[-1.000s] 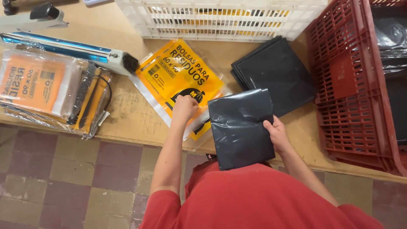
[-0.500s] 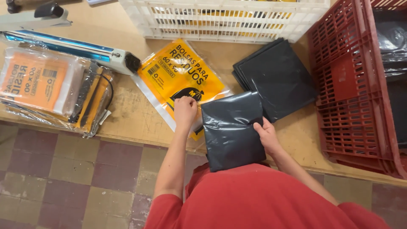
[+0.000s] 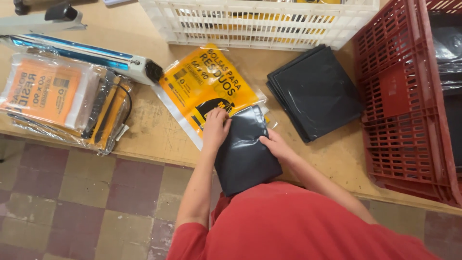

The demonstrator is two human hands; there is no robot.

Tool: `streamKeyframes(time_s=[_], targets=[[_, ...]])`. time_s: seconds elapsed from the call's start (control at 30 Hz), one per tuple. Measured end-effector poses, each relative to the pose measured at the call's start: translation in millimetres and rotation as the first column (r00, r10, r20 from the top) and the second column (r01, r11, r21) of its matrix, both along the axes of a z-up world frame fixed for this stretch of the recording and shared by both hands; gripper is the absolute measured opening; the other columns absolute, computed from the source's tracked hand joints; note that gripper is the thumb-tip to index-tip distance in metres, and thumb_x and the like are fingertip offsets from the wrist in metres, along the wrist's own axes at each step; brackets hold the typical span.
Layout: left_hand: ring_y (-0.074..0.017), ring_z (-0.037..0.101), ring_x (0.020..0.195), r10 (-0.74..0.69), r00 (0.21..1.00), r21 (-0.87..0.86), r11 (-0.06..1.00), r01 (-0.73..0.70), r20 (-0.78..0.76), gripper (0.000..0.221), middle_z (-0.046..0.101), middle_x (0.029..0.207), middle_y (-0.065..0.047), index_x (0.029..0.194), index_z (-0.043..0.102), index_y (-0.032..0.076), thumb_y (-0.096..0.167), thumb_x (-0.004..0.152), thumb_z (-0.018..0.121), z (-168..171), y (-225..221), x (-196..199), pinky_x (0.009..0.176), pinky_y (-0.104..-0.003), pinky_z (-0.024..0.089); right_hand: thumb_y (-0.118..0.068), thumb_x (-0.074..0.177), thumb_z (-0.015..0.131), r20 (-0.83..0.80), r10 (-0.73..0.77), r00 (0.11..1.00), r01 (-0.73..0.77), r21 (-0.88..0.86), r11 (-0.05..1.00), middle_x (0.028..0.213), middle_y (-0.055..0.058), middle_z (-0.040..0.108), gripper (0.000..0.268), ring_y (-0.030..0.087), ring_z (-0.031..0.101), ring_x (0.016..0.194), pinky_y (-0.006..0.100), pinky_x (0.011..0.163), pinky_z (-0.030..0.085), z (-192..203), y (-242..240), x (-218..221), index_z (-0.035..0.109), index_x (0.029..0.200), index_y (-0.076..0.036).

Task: The person repeatedly places folded black trash bags into yellow and black labeled packaging sleeves, seals them with a heat sealer, and places the finished packages into a white basket. The process is repeated multiple times throughout the clip.

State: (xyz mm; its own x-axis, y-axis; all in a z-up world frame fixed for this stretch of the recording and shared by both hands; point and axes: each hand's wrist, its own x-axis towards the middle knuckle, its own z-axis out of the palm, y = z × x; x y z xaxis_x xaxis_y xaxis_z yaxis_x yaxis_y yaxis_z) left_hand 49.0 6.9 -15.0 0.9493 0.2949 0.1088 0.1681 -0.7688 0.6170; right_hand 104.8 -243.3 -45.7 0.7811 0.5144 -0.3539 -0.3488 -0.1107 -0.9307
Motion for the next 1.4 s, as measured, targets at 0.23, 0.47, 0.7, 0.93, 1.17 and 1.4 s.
streamKeyframes(time_s=[0.23,0.47,0.7,0.93,1.17,1.4], targets=[[-0.0283,0.06,0.117,-0.126,0.953,0.127,0.988,0.094,0.276,0.013,0.065,0.107,-0.008,0.093,0.064,0.008,0.004,0.084,0.072,27.8,-4.9,-29.0,0.103,-0.038,0.049,-0.03,0.092,0.07,0.005,-0.18,0.984,0.176,-0.239,0.955,0.082,0.004,0.067,0.037,0.011,0.062,0.064,0.022,0.049,0.05,28.4,44.1,55.7,0.052,0.118,-0.01],[-0.0298,0.061,0.093,0.333,0.939,0.517,0.791,-0.329,0.087,0.05,0.059,0.101,-0.011,0.122,0.06,0.008,0.031,0.078,0.07,8.4,5.2,-84.9,0.08,-0.039,0.055,-0.022,0.095,0.062,-0.012,0.063,0.998,-0.064,-0.318,0.946,0.063,0.015,0.066,0.025,0.02,0.064,0.049,0.029,0.038,0.057,42.3,61.0,100.0,0.067,0.105,0.0],[-0.0281,0.063,0.068,0.26,0.963,0.549,0.795,-0.258,0.075,0.036,0.057,0.078,-0.011,0.123,0.059,0.002,0.013,0.09,0.056,-14.4,3.0,-106.6,0.062,-0.037,0.055,-0.02,0.099,0.054,-0.029,0.136,0.99,-0.139,-0.285,0.948,0.063,0.016,0.065,0.022,0.022,0.066,0.046,0.03,0.036,0.057,37.8,52.2,99.6,0.062,0.1,0.0],[-0.035,0.067,0.084,-0.021,0.859,0.178,0.975,0.13,-0.512,0.033,0.067,0.096,-0.013,0.119,0.056,0.015,0.021,0.087,0.053,53.1,-42.8,-149.9,0.069,-0.048,0.055,-0.024,0.089,0.055,0.157,0.679,0.717,-0.441,-0.652,0.617,0.069,0.015,0.066,0.025,0.03,0.063,0.07,0.044,0.064,0.046,31.3,-42.5,44.3,0.062,0.073,-0.005],[-0.0334,0.068,0.081,-0.037,0.852,-0.11,0.994,-0.024,-0.522,0.013,0.074,0.087,-0.005,0.091,0.061,0.025,0.029,0.083,0.053,82.0,-43.8,-176.3,0.063,-0.047,0.049,-0.016,0.091,0.063,-0.301,0.577,0.759,-0.626,-0.094,0.774,0.068,0.002,0.064,0.019,0.007,0.048,0.055,0.023,0.05,0.035,103.0,-81.5,-7.7,0.065,0.074,-0.009],[-0.03,0.045,0.141,-0.133,0.987,0.487,0.87,0.071,0.092,0.102,0.052,0.147,-0.009,0.142,0.044,0.01,0.072,0.069,0.077,186.7,-71.4,-110.5,0.095,-0.045,0.047,-0.029,0.096,0.062,0.178,0.503,0.846,-0.53,0.387,0.755,0.081,0.002,0.067,0.026,0.012,0.061,0.078,0.028,0.077,0.047,244.2,-30.7,-3.3,0.067,0.082,-0.008]])
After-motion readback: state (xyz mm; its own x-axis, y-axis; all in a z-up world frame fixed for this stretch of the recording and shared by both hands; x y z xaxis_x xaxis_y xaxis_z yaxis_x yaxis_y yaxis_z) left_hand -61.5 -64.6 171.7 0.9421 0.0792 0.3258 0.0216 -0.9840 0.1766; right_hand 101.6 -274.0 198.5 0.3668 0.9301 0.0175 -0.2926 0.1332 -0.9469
